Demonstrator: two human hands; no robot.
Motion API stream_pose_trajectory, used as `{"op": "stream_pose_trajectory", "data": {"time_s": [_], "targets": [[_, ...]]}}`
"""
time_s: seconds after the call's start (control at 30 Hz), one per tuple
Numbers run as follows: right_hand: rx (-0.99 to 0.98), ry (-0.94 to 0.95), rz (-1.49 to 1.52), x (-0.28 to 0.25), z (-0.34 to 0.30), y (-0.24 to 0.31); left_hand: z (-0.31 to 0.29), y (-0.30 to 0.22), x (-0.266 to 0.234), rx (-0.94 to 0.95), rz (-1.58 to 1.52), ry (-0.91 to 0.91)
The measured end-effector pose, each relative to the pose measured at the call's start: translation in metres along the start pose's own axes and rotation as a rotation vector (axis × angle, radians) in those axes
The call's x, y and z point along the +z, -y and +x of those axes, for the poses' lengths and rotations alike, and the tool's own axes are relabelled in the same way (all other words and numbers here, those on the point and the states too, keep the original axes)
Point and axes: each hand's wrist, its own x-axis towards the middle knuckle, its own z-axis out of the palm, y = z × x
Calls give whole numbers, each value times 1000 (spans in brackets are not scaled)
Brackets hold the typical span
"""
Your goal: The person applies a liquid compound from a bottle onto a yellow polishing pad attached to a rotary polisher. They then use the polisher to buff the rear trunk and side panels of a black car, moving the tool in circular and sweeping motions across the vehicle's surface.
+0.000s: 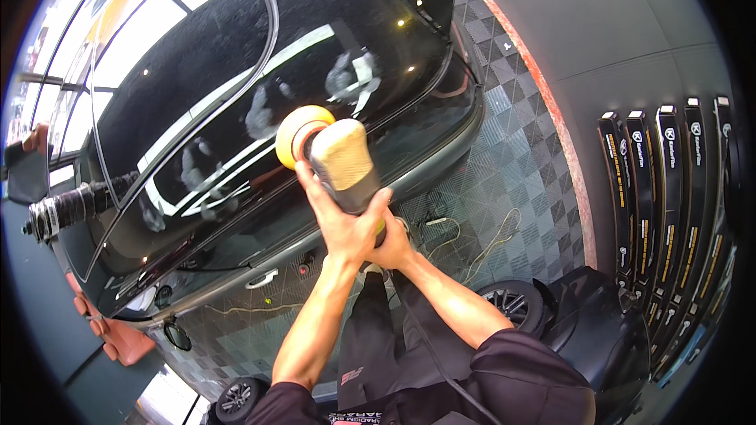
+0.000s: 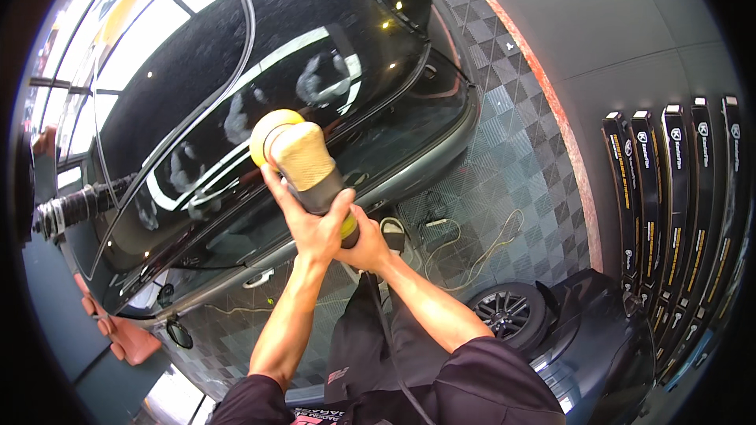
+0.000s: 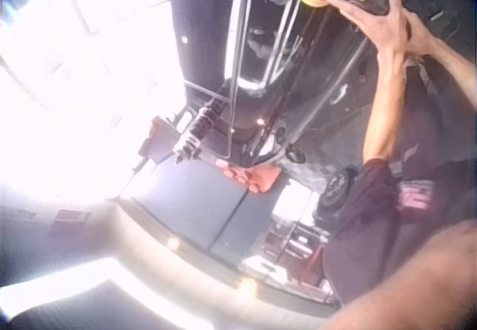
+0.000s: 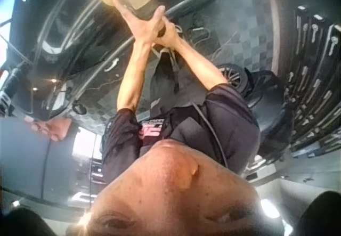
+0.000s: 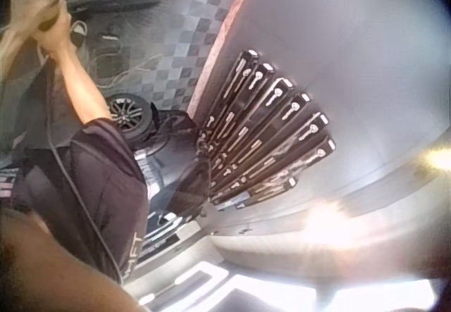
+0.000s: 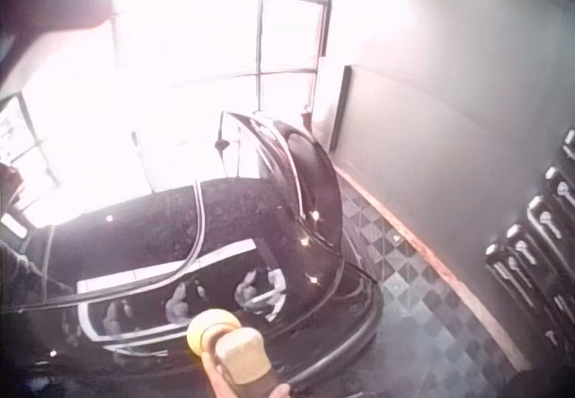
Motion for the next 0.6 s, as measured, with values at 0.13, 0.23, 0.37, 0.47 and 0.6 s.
{"op": "stream_pose_trajectory", "data": {"time_s": [0.13, 0.23, 0.37, 0.47, 0.6], "targets": [[-115, -168, 80, -41, 0, -1, 9, -44, 44, 282, 50, 195], [51, -197, 284, -67, 8, 17, 42, -63, 85, 184, 95, 369], [18, -212, 304, -113, 20, 73, 65, -88, 125, 175, 59, 438], [48, -190, 330, -136, 37, 103, 83, -116, 130, 158, -2, 461], [188, -151, 341, -147, 71, 139, 129, -98, 132, 169, -94, 359]]}}
